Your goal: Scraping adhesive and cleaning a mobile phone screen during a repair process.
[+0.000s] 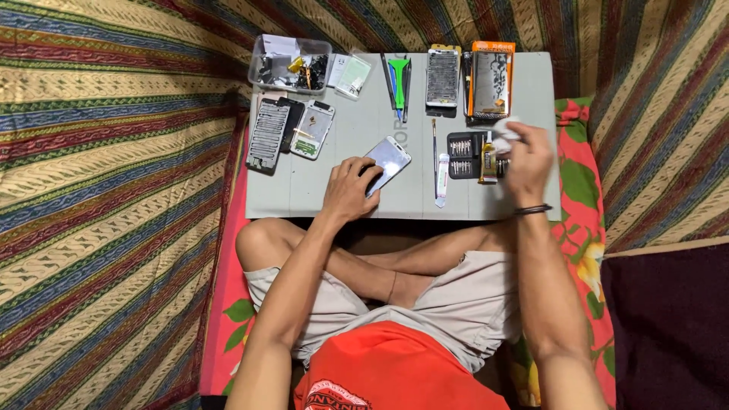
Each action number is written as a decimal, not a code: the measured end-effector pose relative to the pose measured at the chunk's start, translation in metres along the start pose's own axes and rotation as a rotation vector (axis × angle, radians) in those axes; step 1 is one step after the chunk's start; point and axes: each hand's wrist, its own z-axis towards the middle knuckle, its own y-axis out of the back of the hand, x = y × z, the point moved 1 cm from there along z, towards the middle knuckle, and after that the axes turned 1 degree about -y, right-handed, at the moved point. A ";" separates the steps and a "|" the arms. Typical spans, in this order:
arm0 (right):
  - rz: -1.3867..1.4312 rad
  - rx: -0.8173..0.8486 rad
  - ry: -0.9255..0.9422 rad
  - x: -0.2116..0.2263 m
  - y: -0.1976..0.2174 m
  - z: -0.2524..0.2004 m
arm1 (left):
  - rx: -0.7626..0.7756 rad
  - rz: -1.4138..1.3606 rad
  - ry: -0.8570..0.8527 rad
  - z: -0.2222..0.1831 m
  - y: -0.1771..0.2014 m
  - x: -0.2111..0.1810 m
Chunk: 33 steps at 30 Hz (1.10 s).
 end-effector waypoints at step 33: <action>-0.717 0.672 0.325 0.041 -0.118 -0.026 | -0.328 0.062 0.091 -0.004 -0.024 0.004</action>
